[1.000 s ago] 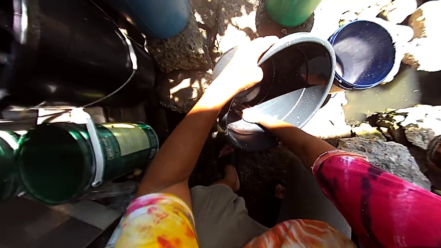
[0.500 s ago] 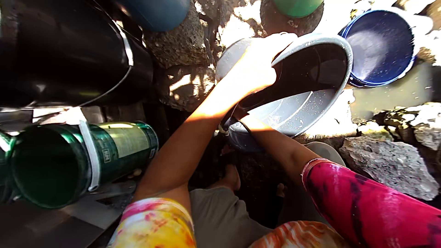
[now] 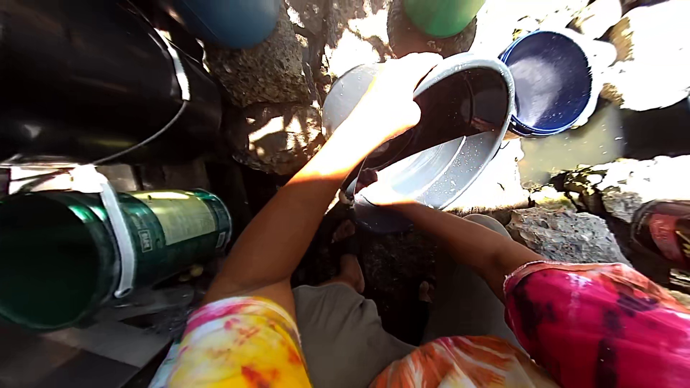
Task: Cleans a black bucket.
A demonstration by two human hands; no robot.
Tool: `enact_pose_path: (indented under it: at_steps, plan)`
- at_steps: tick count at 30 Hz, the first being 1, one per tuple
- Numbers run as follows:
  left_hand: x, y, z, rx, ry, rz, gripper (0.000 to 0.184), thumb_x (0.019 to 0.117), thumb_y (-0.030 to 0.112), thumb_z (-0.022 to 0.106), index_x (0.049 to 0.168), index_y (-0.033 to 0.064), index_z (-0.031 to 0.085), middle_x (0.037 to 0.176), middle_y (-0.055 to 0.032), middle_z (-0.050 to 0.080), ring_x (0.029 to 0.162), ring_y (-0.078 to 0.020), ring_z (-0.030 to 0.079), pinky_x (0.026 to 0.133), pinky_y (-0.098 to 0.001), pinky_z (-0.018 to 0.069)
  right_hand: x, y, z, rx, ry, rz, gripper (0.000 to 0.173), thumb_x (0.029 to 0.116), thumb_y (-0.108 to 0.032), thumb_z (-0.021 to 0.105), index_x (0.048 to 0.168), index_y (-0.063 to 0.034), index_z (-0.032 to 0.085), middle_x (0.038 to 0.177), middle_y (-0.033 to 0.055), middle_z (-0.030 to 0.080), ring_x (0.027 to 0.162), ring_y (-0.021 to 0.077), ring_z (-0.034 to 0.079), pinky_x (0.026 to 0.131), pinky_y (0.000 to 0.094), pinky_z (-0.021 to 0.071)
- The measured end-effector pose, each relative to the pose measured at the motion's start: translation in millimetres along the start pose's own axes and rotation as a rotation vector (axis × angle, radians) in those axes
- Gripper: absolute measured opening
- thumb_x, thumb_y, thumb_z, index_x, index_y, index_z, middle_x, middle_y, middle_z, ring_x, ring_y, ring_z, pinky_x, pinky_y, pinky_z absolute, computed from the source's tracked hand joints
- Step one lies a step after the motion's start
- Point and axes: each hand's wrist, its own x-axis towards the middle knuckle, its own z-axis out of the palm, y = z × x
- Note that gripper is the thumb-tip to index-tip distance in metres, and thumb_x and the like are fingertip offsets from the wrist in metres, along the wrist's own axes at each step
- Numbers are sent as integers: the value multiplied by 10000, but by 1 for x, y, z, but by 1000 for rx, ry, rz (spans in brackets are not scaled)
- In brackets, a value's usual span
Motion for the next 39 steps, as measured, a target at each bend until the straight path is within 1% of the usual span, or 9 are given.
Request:
enact_pose_path:
  at_steps: [4, 6, 8, 14, 19, 22, 28, 33, 39]
  plan:
    - [-1, -11, -5, 36, 5, 23, 666, 741, -69, 560, 1403, -10, 592, 1314, -218, 646, 1250, -351, 600, 1044, -496, 441, -34, -61, -8, 522, -122, -309, 456, 1091, -134, 351, 1416, 163, 468, 1498, 337, 453, 1451, 368, 407, 1213, 438, 299]
    - [-2, -12, -13, 46, -10, -27, 675, 764, -84, 545, 1432, 7, 569, 1348, -200, 634, 1272, -318, 592, 1055, -465, 444, -21, 7, -9, 229, -165, -395, 468, 1091, -283, 377, 1333, 52, 596, 1386, 251, 577, 1351, 340, 506, 1150, 521, 359]
    - [-2, -14, -17, 41, -9, -24, 667, 762, -90, 549, 1423, 2, 576, 1360, -201, 633, 1284, -314, 593, 1065, -461, 450, -3, 85, -46, -332, -324, -249, 618, 1098, -452, 369, 1605, -100, 342, 1668, 147, 307, 1565, 323, 229, 1259, 611, 85]
    - [0, -3, -5, 13, -65, 101, 625, 748, -97, 568, 1365, -18, 621, 1274, -210, 667, 1225, -333, 614, 1043, -465, 449, 62, 133, -119, -837, 93, -42, 678, 1066, -288, 477, 1576, 95, 249, 1686, 260, 150, 1593, 370, 33, 1266, 548, -39]
    - [3, -2, 7, 20, -9, 140, 614, 739, -98, 569, 1343, -17, 643, 1255, -193, 691, 1188, -306, 653, 1006, -446, 495, 66, 33, 9, -163, 195, -16, 584, 1032, -367, 559, 1468, 20, 511, 1546, 296, 430, 1487, 461, 324, 1231, 653, 161]
    - [6, 0, 3, -2, -58, 113, 639, 744, -118, 574, 1373, -21, 619, 1276, -207, 675, 1211, -320, 635, 1016, -453, 486, 24, -67, -8, 94, -74, -88, 469, 1058, -80, 512, 1499, 64, 437, 1573, 245, 427, 1503, 351, 354, 1242, 438, 246]
    - [-2, -10, -7, 49, -15, 46, 681, 737, -65, 577, 1417, -23, 576, 1359, -212, 631, 1281, -329, 588, 1076, -478, 426, 96, 108, -43, -527, -106, -82, 558, 1094, -295, 389, 1573, -10, 364, 1646, 229, 309, 1553, 410, 208, 1254, 640, 46]
    - [-10, -15, -2, 31, 51, 86, 643, 732, -78, 569, 1371, -23, 616, 1299, -187, 669, 1219, -293, 628, 1023, -430, 472, 123, 123, -68, -622, 173, 42, 621, 1042, -209, 493, 1566, 71, 313, 1684, 283, 124, 1586, 410, 14, 1280, 557, -15]
    - [-13, -10, 3, 9, 72, 96, 643, 740, -102, 569, 1379, -44, 606, 1319, -208, 661, 1230, -307, 635, 1026, -431, 489, 51, -35, 28, 21, 54, -49, 463, 1050, -199, 544, 1445, 42, 522, 1501, 282, 493, 1437, 418, 429, 1189, 539, 328]
